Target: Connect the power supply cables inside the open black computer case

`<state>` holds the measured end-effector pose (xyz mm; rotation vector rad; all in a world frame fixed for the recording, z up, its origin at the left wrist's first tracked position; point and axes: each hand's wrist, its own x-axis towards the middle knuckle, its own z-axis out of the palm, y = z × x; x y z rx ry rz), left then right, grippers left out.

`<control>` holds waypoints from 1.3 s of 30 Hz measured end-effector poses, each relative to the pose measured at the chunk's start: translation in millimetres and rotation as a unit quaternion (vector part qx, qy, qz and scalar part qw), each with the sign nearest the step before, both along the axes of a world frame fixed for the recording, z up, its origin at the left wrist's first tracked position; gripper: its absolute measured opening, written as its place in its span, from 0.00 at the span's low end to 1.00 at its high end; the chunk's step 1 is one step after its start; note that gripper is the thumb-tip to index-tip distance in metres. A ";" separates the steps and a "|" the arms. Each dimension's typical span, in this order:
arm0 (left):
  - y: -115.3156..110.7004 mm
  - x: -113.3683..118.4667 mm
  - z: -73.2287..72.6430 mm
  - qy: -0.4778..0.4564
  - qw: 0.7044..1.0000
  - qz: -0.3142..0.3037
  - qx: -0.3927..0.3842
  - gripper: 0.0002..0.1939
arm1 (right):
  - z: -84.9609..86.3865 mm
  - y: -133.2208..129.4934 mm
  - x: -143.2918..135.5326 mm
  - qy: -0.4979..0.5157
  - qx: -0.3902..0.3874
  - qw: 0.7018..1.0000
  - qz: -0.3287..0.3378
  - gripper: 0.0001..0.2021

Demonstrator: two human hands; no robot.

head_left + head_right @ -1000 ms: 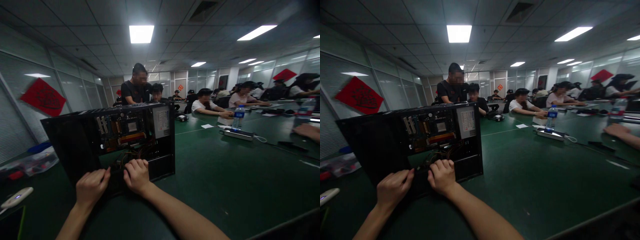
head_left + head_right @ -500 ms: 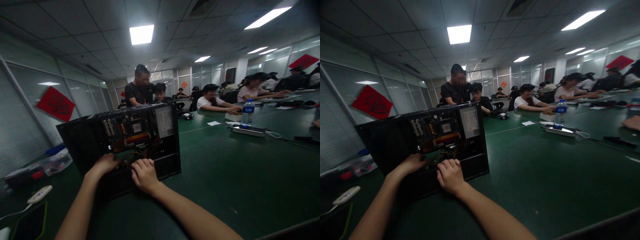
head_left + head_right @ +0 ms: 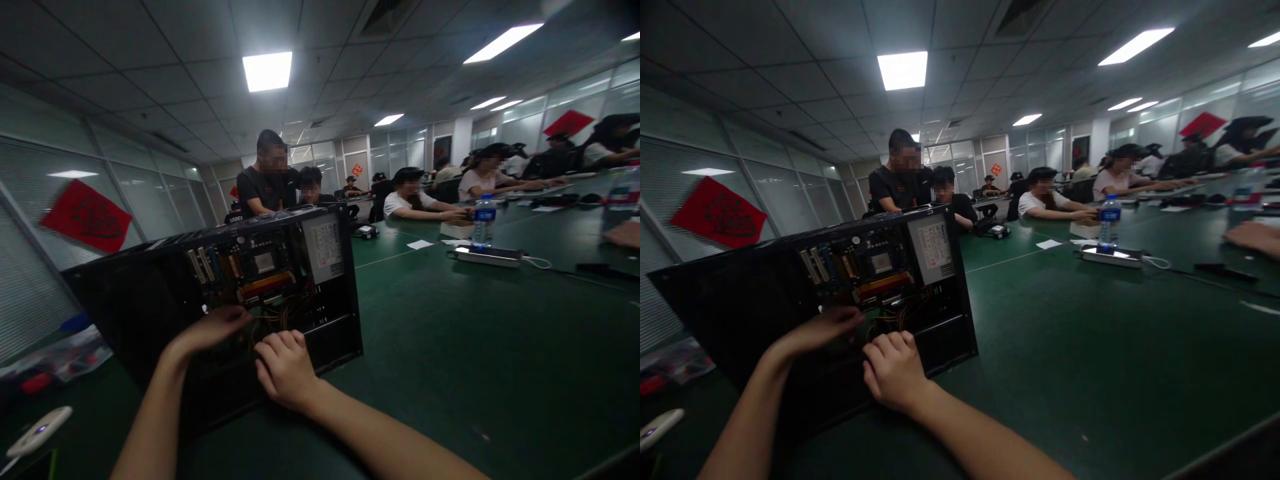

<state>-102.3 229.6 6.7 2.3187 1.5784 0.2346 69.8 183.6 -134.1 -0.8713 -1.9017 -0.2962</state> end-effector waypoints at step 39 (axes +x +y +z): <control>-5.1 8.0 7.3 -0.023 0.990 0.074 0.119 0.19 | 6.9 -7.2 3.5 -0.014 -0.024 1.000 -0.006 0.11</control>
